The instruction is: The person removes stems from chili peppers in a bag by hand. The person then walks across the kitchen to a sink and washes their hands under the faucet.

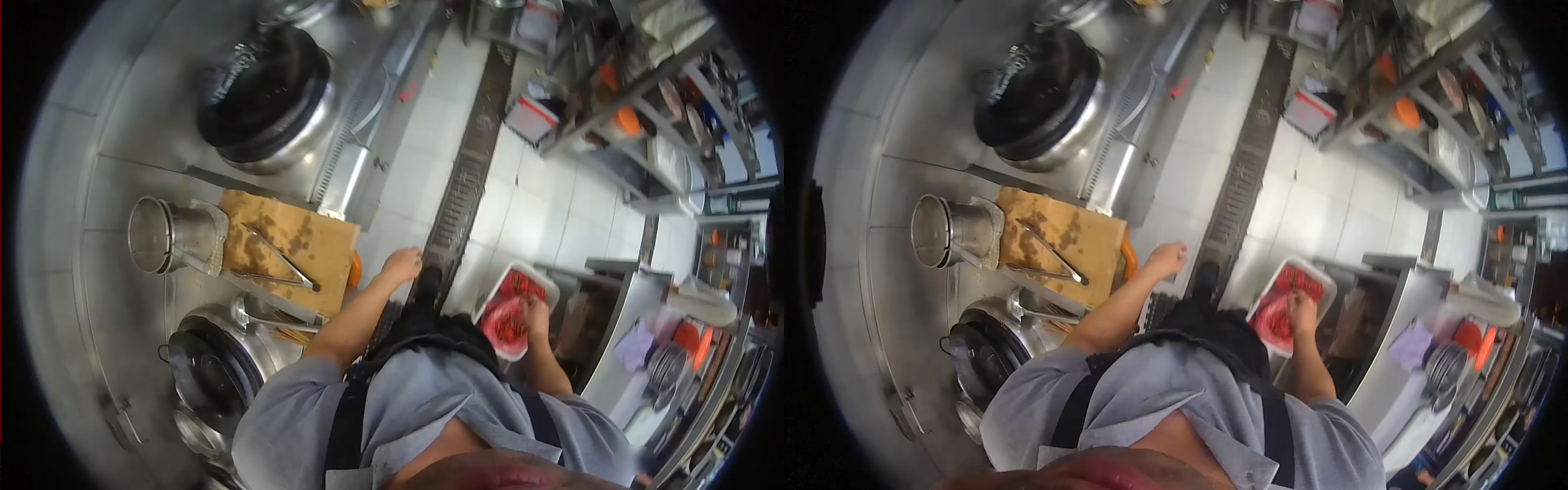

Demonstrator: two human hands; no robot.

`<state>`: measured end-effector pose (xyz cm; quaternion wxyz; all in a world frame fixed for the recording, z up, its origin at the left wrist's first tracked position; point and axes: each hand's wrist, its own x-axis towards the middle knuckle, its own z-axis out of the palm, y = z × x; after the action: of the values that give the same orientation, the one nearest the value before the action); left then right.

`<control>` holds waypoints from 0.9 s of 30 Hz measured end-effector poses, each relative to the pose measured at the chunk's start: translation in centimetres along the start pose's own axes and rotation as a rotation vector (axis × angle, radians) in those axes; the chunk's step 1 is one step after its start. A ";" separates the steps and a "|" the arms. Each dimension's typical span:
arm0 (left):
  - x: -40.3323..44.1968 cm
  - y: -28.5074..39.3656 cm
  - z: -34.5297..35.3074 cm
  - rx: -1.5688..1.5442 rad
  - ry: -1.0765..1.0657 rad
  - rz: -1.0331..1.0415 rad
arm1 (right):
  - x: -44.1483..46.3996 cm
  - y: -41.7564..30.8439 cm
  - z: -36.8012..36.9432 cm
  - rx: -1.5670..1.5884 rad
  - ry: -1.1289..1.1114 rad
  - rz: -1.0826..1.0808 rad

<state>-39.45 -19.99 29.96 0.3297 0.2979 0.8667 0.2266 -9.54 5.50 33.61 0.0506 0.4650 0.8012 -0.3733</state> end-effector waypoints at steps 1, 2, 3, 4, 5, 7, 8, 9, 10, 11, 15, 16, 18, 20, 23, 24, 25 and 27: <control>-0.8 -0.5 -0.9 0.008 0.026 0.023 | 0.7 0.1 0.3 -0.029 -0.021 -0.020; -1.7 -1.2 -1.6 0.014 0.049 0.044 | 1.2 0.8 0.9 -0.039 -0.006 -0.060; -2.9 -1.3 -2.6 -0.011 0.059 0.032 | 1.6 1.4 1.4 -0.049 0.009 -0.096; -4.2 -1.2 -3.9 -0.034 0.067 0.021 | 2.0 1.9 1.6 -0.039 0.004 -0.094; -5.2 -1.2 -5.0 -0.046 0.089 -0.005 | 2.3 2.3 1.6 -0.026 -0.004 -0.086; -6.2 -2.6 -6.8 -0.060 0.114 -0.014 | 2.9 4.2 2.1 0.043 -0.005 -0.015; -6.0 -3.6 -7.6 -0.064 0.119 0.009 | 2.8 5.3 2.3 0.105 -0.008 0.086; -5.6 -4.1 -9.2 -0.050 0.132 -0.008 | 2.3 6.7 2.5 0.118 0.006 0.093; -4.6 -4.0 -10.9 -0.036 0.142 -0.021 | 1.6 8.0 2.6 0.070 0.033 0.085; -3.5 -2.6 -12.9 -0.026 0.169 -0.086 | 1.4 9.6 2.6 0.021 0.064 0.075; 0.6 7.4 -20.4 0.132 0.355 0.025 | 1.3 16.1 2.0 -0.008 0.110 0.081; 1.7 9.6 -21.0 0.145 0.346 0.083 | -0.7 14.2 -0.8 -0.060 0.072 0.157; 3.9 13.1 -21.6 0.163 0.335 0.144 | -1.5 14.6 -2.1 -0.098 0.154 0.222; 6.3 16.3 -21.6 0.204 0.220 0.168 | -1.2 15.6 -2.3 -0.007 0.197 0.252; 8.6 18.7 -20.0 0.297 0.160 0.212 | 0.7 15.0 -3.6 0.018 0.210 0.309; 9.3 18.6 -19.3 0.282 0.120 0.206 | 1.2 14.7 -4.1 -0.052 0.151 0.347; 9.7 18.1 -18.8 0.268 0.080 0.196 | 2.0 14.3 -4.7 -0.121 0.089 0.383; 10.3 16.2 -17.8 0.251 0.024 0.149 | 4.1 14.5 -5.2 -0.123 0.108 0.329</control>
<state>-52.34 -4.96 47.12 0.2619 0.3976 0.8676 0.1436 0.93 15.95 27.55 0.0963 0.6054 0.7371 -0.2844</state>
